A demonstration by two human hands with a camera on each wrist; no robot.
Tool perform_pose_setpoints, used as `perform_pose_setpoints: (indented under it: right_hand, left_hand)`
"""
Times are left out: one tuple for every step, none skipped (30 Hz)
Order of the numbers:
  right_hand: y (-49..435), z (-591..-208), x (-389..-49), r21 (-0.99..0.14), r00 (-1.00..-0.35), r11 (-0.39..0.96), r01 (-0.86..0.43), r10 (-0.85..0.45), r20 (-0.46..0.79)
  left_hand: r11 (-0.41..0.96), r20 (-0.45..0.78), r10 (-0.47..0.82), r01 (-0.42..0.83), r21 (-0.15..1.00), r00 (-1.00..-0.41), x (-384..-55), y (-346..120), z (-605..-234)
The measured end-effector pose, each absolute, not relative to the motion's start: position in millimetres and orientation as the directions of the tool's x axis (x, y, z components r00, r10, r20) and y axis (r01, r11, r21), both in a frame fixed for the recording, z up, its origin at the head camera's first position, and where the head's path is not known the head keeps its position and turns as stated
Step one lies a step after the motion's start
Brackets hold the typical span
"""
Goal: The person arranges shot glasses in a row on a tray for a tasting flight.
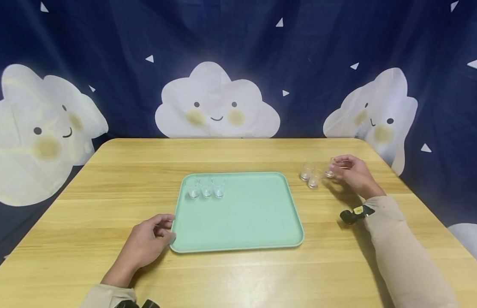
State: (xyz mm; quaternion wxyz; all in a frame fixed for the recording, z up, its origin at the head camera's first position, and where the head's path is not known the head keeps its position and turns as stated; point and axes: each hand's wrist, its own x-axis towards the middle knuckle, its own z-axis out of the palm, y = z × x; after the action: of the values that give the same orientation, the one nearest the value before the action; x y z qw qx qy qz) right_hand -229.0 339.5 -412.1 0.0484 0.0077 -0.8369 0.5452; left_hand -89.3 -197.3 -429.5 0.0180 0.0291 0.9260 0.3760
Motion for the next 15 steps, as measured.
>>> perform_pose_setpoints:
  right_hand:
    - [339, -410, -228, -0.912, -0.995, 0.405, -0.071, 0.040, 0.095]
    - [340, -409, -227, -0.911, -0.994, 0.406, -0.077, 0.038, 0.102]
    - [339, -407, -226, -0.910, -0.993, 0.405, -0.085, 0.037, 0.109]
    - [339, -405, -225, -0.910, -0.993, 0.405, -0.094, 0.033, 0.117]
    - [338, -402, -224, -0.909, -0.992, 0.404, -0.100, 0.031, 0.123]
    - [337, -400, -223, -0.909, -0.991, 0.404, -0.105, 0.029, 0.128]
    - [336, -398, -223, -0.905, -0.991, 0.410, -0.112, 0.027, 0.134]
    - [335, -396, -222, -0.902, -0.990, 0.416, -0.118, 0.025, 0.141]
    - [334, -393, -221, -0.899, -0.989, 0.420, -0.122, 0.025, 0.146]
    - [332, -391, -221, -0.898, -0.988, 0.420, -0.128, 0.024, 0.152]
    - [331, -389, -220, -0.895, -0.987, 0.424, -0.134, 0.022, 0.158]
    - [329, -387, -220, -0.893, -0.986, 0.426, -0.141, 0.021, 0.166]
    - [327, -385, -219, -0.890, -0.985, 0.431, -0.148, 0.019, 0.173]
    - [325, -383, -218, -0.890, -0.984, 0.431, -0.151, 0.022, 0.178]
    - [322, -381, -218, -0.888, -0.983, 0.432, -0.157, 0.021, 0.184]
  left_hand:
    - [0.715, -0.012, 0.068, 0.040, 0.698, -0.998, -89, -197, -430]
    - [0.714, -0.012, 0.068, 0.040, 0.699, -0.998, -89, -197, -430]
    - [0.714, -0.010, 0.068, 0.041, 0.699, -0.998, -90, -197, -430]
    - [0.714, -0.010, 0.067, 0.041, 0.699, -0.998, -90, -197, -430]
    - [0.713, -0.010, 0.067, 0.041, 0.700, -0.998, -90, -197, -430]
    - [0.713, -0.009, 0.067, 0.042, 0.700, -0.998, -90, -197, -430]
    - [0.712, -0.009, 0.067, 0.042, 0.700, -0.998, -90, -197, -430]
    - [0.712, -0.008, 0.067, 0.042, 0.701, -0.998, -90, -197, -430]
    - [0.713, -0.007, 0.067, 0.043, 0.700, -0.998, -90, -198, -430]
    - [0.712, -0.007, 0.068, 0.044, 0.701, -0.998, -90, -198, -430]
    - [0.712, -0.005, 0.070, 0.046, 0.701, -0.998, -90, -198, -430]
    - [0.712, -0.004, 0.071, 0.048, 0.701, -0.997, -90, -198, -430]
    - [0.711, -0.003, 0.072, 0.049, 0.701, -0.997, -90, -198, -430]
    - [0.711, -0.003, 0.072, 0.050, 0.701, -0.997, -90, -198, -430]
    - [0.711, -0.003, 0.072, 0.050, 0.701, -0.997, -90, -198, -430]
